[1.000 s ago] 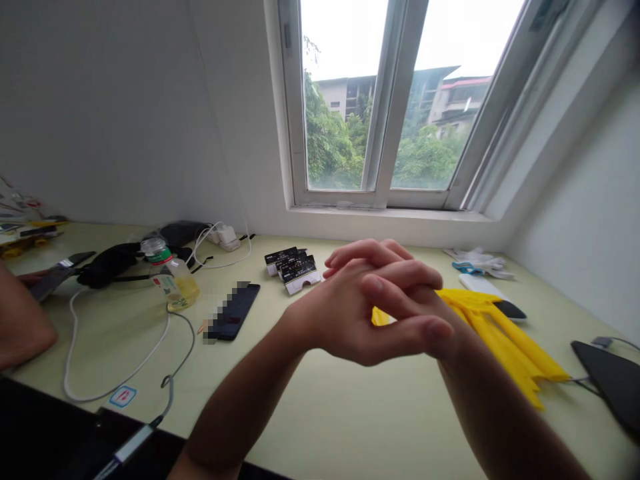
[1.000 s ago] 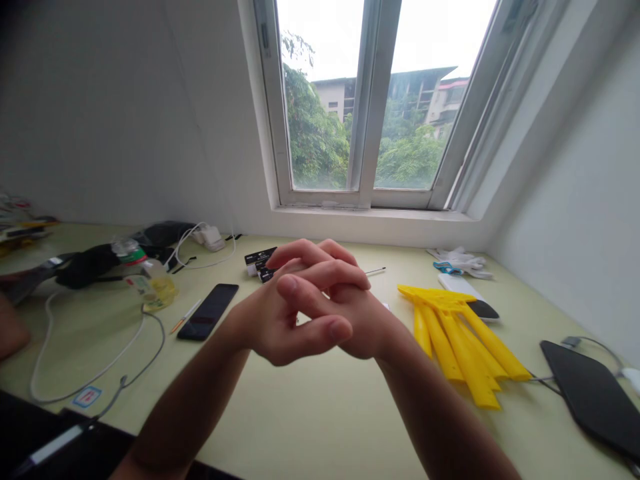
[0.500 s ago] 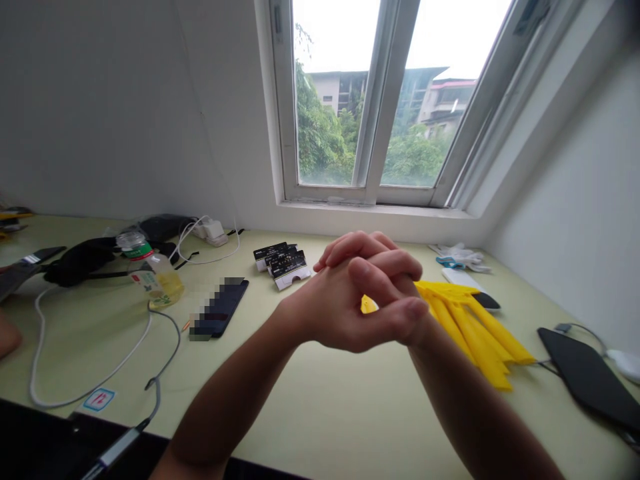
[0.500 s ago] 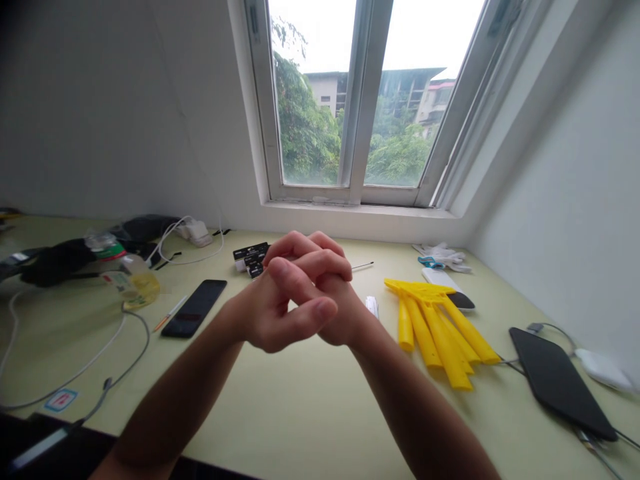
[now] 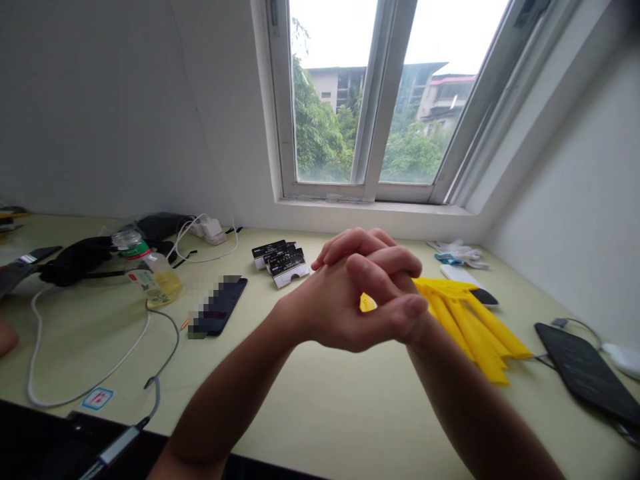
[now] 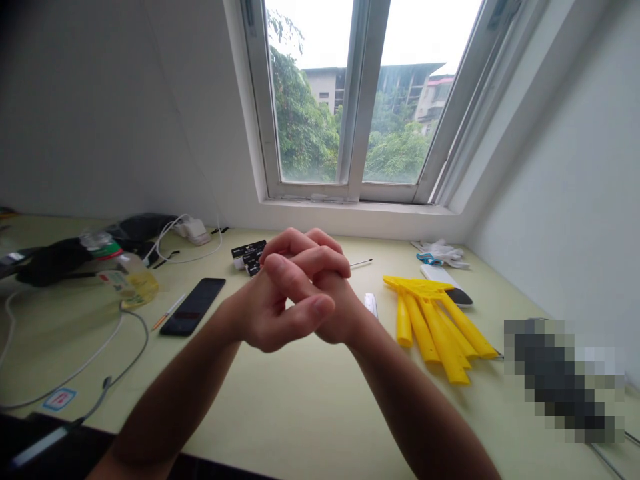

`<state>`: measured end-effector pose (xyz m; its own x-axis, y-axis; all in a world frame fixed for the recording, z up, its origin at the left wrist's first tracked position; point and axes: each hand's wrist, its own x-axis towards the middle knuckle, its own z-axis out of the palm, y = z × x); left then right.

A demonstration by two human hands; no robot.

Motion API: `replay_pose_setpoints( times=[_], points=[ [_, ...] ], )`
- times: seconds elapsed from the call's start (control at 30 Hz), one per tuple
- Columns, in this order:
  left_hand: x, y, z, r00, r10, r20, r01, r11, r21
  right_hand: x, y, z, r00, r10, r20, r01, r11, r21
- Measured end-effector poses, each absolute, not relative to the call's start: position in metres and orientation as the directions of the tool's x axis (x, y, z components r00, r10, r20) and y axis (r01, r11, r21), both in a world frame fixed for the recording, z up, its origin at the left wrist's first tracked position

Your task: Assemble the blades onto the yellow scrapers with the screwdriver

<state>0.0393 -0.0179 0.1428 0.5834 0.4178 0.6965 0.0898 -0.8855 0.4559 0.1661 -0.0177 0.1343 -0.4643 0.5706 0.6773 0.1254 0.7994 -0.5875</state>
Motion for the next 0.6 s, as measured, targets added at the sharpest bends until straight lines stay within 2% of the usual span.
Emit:
replay_pose_setpoints(
  times=[0.2,0.27,0.33,0.4,0.47,0.53,0.57,0.6],
  points=[
    [0.041,-0.021,0.141,0.601,0.42,0.68,0.112,-0.887,0.448,0.165,-0.016,0.13,-0.47,0.607,0.641,0.068,0.749,-0.659],
    [0.038,-0.023,0.145,0.584,0.468,0.664,0.178,-0.871,0.457,0.164,-0.012,0.129,-0.469,0.638,0.611,0.007,0.695,-0.719],
    [0.025,-0.017,0.151,0.498,0.549,0.671,0.304,-0.835,0.458,0.164,-0.006,0.128,-0.463,0.659,0.592,0.051,0.687,-0.725],
    [-0.003,-0.003,0.157,0.282,0.613,0.738,0.466,-0.76,0.453,0.166,0.001,0.128,-0.445,0.649,0.617,0.233,0.749,-0.621],
    [-0.047,0.017,0.157,-0.105,0.59,0.8,0.653,-0.567,0.503,0.172,0.007,0.13,-0.448,0.646,0.618,0.401,0.763,-0.507],
    [-0.101,0.035,0.149,-0.468,0.369,0.803,0.769,-0.278,0.575,0.179,0.009,0.133,-0.489,0.658,0.572,0.43,0.753,-0.498],
    [-0.129,0.042,0.143,-0.578,0.239,0.78,0.774,-0.142,0.617,0.182,0.009,0.134,-0.512,0.661,0.548,0.41,0.749,-0.52],
    [-0.156,0.046,0.136,-0.639,0.16,0.752,0.758,-0.032,0.651,0.184,0.008,0.136,-0.532,0.658,0.532,0.388,0.748,-0.538]
  ],
)
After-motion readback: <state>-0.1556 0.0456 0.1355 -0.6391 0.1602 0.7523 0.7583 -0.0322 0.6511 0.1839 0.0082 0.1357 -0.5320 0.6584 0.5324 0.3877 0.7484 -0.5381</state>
